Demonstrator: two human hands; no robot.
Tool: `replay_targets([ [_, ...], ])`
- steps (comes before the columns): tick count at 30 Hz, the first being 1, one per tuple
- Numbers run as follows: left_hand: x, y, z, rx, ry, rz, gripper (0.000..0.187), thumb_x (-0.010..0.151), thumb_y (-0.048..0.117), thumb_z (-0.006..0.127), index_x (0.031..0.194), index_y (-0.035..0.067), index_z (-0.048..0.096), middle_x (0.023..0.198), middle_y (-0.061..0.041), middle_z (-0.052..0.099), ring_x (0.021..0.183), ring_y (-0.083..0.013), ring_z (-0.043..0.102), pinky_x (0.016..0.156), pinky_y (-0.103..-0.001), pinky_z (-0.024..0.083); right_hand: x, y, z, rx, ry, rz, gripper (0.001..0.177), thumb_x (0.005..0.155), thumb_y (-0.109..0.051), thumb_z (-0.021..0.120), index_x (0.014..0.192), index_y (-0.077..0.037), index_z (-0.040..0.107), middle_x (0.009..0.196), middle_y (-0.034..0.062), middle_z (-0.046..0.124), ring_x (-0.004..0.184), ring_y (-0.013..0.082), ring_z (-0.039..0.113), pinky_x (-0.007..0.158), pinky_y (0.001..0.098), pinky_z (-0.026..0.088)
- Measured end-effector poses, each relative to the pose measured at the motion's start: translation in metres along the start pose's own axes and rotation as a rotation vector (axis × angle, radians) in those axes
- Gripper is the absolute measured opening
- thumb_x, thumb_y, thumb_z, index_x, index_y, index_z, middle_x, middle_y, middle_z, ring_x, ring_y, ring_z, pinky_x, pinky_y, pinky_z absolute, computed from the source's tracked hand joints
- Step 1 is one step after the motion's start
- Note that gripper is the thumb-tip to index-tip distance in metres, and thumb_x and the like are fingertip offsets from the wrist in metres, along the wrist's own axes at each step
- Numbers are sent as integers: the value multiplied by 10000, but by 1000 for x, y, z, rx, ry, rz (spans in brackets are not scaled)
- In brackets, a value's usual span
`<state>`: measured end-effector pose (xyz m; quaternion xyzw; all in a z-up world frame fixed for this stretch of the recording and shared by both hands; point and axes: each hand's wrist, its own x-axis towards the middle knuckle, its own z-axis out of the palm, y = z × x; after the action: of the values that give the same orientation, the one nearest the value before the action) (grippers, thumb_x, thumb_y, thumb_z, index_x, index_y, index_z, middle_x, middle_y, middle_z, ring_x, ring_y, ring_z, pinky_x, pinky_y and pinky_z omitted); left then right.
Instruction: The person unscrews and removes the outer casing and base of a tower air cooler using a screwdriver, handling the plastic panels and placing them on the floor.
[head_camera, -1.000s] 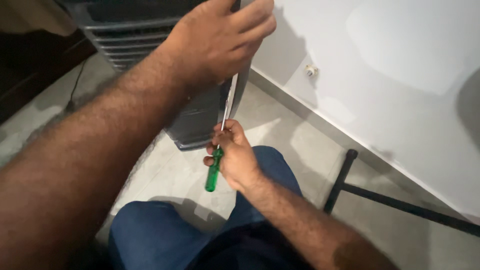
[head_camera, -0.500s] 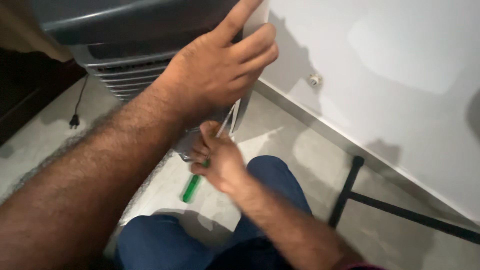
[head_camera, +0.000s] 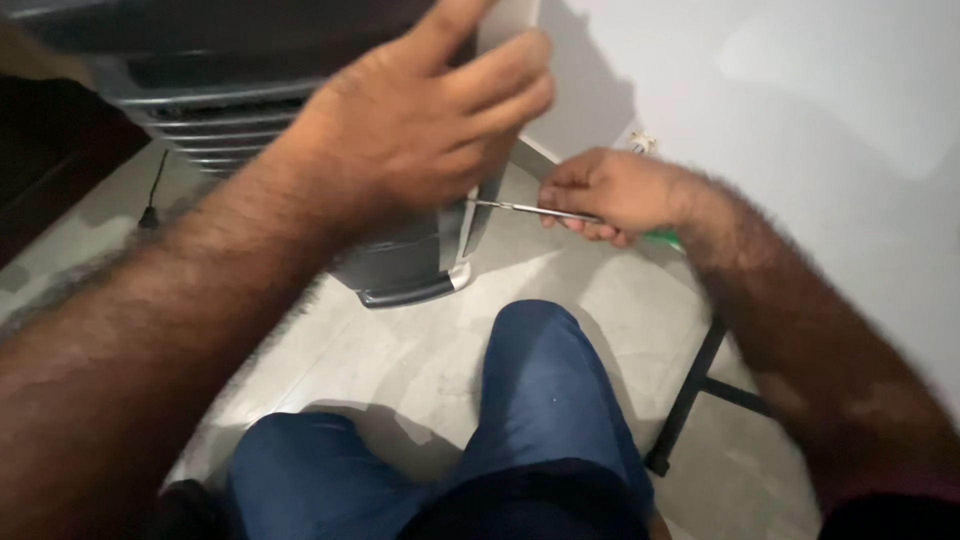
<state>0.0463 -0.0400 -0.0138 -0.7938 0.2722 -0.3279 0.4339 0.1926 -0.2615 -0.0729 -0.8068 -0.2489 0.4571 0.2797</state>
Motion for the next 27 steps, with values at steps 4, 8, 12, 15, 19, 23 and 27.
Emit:
replay_targets([
  [4, 0, -3, -2, 30, 43, -30, 254, 884, 403, 739, 1047, 216, 791, 1241, 75, 607, 1380, -167, 433, 1284, -538, 172, -22, -11, 12, -55, -6, -11, 294, 999, -381, 587, 1044, -106, 680, 656, -37, 466, 543, 92, 420, 465, 270, 370],
  [8, 1, -1, -7, 47, 23, -16, 333, 822, 449, 717, 1073, 239, 777, 1249, 85, 608, 1362, -159, 439, 1236, -520, 181, -14, 0, 16, -655, 195, -371, 277, 989, -375, 617, 1034, -109, 678, 731, 42, 640, 670, 180, 623, 645, 378, 530],
  [12, -2, -2, -6, 32, 65, -40, 419, 887, 511, 674, 1150, 202, 776, 1272, 67, 603, 1374, -156, 447, 1248, -500, 199, 10, -15, -18, -761, 158, -554, 217, 963, -318, 641, 1083, -166, 739, 950, 42, 772, 875, 227, 722, 816, 403, 545],
  [15, 0, -9, -9, -79, 171, -57, 378, 992, 463, 702, 1208, 157, 752, 1336, -8, 586, 1374, -210, 448, 1254, -505, 217, 19, -46, -26, -937, 220, -320, 238, 931, -345, 691, 1109, -208, 768, 984, 60, 769, 919, 261, 712, 843, 418, 533],
  [19, -11, -17, -34, -590, 296, -180, 610, 937, 521, 702, 1390, 113, 682, 1455, -156, 553, 1392, -315, 452, 1203, -545, 317, 9, -64, -28, -1062, 270, -278, 292, 887, -414, 712, 1064, -188, 765, 985, 54, 741, 953, 274, 685, 830, 438, 528],
  [23, -48, -25, -59, -595, 443, -348, 576, 1000, 530, 704, 1342, 76, 604, 1379, -191, 524, 1279, -355, 448, 1093, -562, 380, -13, -53, -28, -1298, 327, -390, 347, 939, -506, 609, 1034, -200, 741, 900, 57, 723, 922, 306, 670, 777, 483, 524],
  [27, -91, 2, -66, -621, 409, -704, 647, 943, 531, 845, 1140, -7, 545, 1195, -231, 480, 1154, -390, 472, 1005, -537, 463, -67, -12, -37, -1155, 617, -358, 345, 970, -475, 585, 968, -165, 737, 800, 83, 683, 820, 295, 658, 739, 461, 516],
])
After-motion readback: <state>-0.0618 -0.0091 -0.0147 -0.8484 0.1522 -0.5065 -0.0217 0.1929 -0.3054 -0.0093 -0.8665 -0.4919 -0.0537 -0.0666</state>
